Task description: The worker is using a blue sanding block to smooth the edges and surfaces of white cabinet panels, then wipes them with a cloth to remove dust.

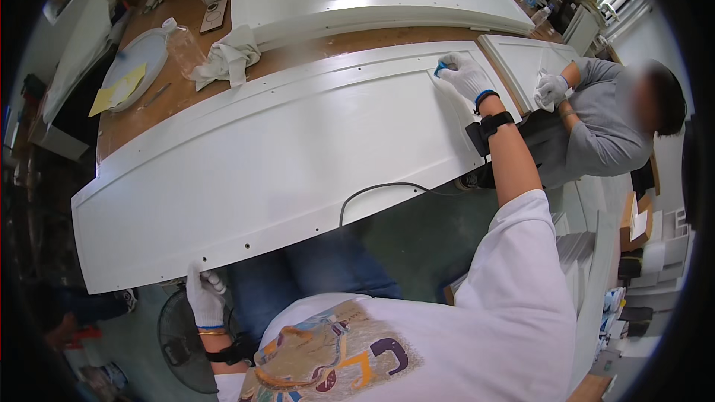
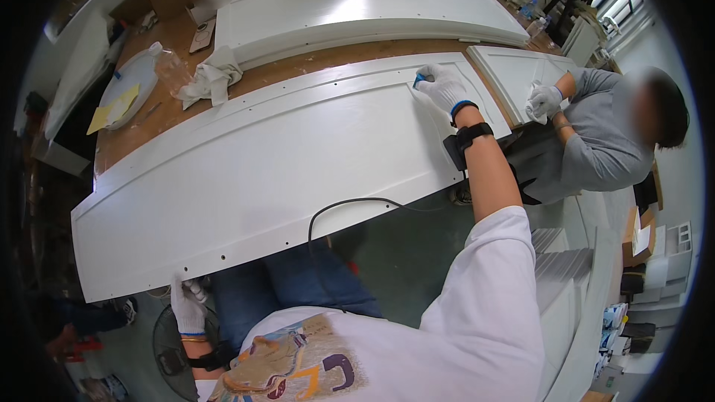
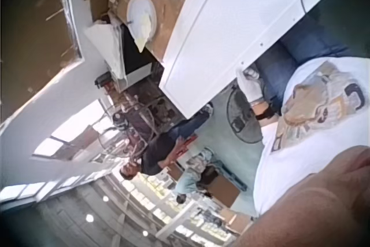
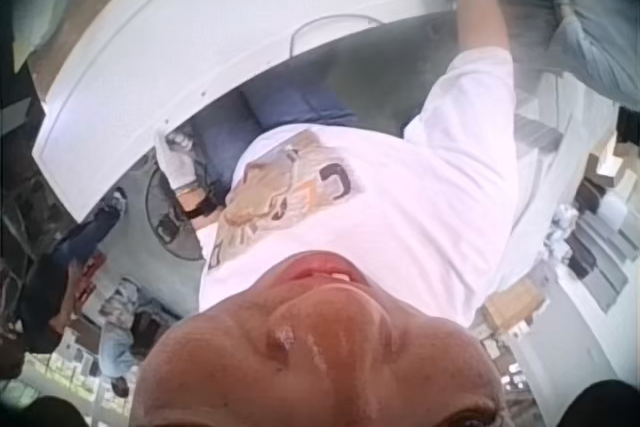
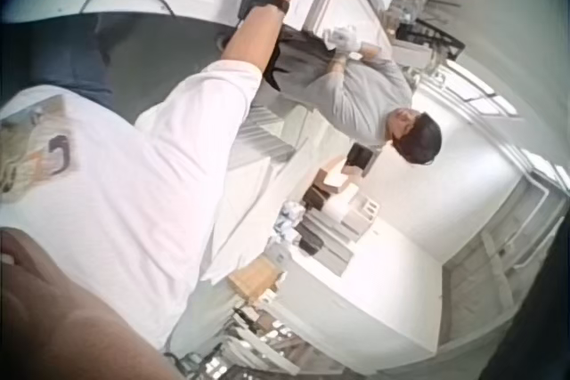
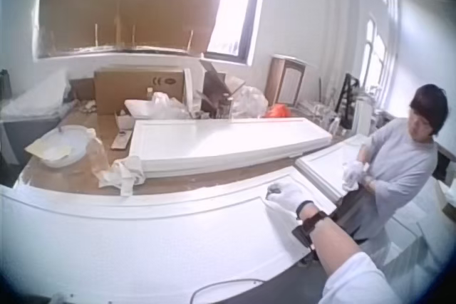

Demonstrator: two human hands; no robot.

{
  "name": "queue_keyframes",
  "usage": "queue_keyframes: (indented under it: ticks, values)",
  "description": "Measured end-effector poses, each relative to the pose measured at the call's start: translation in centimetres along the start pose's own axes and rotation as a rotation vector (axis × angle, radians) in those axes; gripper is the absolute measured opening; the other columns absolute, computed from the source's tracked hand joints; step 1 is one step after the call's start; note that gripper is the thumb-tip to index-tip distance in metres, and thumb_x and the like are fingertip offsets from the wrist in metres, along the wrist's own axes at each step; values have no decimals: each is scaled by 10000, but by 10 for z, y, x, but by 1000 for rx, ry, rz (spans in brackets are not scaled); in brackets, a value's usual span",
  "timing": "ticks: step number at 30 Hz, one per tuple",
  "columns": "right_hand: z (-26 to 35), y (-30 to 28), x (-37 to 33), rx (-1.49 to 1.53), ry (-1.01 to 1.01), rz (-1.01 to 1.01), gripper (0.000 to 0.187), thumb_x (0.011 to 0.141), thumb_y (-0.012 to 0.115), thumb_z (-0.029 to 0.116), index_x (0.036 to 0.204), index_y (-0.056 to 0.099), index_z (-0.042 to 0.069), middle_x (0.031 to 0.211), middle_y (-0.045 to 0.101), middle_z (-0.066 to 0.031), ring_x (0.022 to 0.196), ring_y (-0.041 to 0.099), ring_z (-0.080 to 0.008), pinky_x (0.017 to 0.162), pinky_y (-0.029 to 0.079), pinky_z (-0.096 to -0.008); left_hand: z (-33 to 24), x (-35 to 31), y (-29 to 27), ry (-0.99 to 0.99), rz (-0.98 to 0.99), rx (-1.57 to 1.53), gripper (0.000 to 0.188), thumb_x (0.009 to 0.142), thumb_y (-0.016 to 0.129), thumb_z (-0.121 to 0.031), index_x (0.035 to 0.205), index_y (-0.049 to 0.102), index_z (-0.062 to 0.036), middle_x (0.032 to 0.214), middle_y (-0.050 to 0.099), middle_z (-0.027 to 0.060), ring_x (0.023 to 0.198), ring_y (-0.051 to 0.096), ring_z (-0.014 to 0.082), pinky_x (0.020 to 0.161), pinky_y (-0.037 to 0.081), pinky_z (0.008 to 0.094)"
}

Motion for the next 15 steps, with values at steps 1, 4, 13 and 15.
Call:
queue_keyframes:
  ticks: [1,4,13,15]
  values:
    - [1,4,-1,-14,-7,15,362,760,618,204,1092,627,60,1003,661,-163,914,635,-259,836,477,-321,-2,-5,-6,5,-29,0,347,914,511,-429,752,478,-124,589,465,14,478,416,128,435,328,256]
    - [7,4,11,-51,-24,31,347,762,605,189,1080,625,51,987,662,-152,906,633,-270,830,477,-316,-1,1,2,29,-45,1,335,926,496,-416,752,475,-130,590,467,2,469,413,116,430,329,251]
    - [11,9,18,-147,-14,85,331,780,595,162,1072,614,8,982,658,-160,902,628,-246,828,479,-309,-1,0,17,58,-14,31,315,953,453,-384,769,470,-129,591,473,9,473,427,116,430,327,242]
    - [13,7,24,-126,-31,76,337,768,596,178,1062,618,14,996,655,-171,911,630,-266,826,480,-320,-5,4,18,71,-28,16,318,956,446,-386,770,469,-129,589,471,9,473,424,114,429,325,241]
Point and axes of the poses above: each hand's wrist, its own x-axis towards the middle knuckle, its own y-axis out of the palm, z = x × y, the point moved 9 cm from there along x, towards the middle knuckle
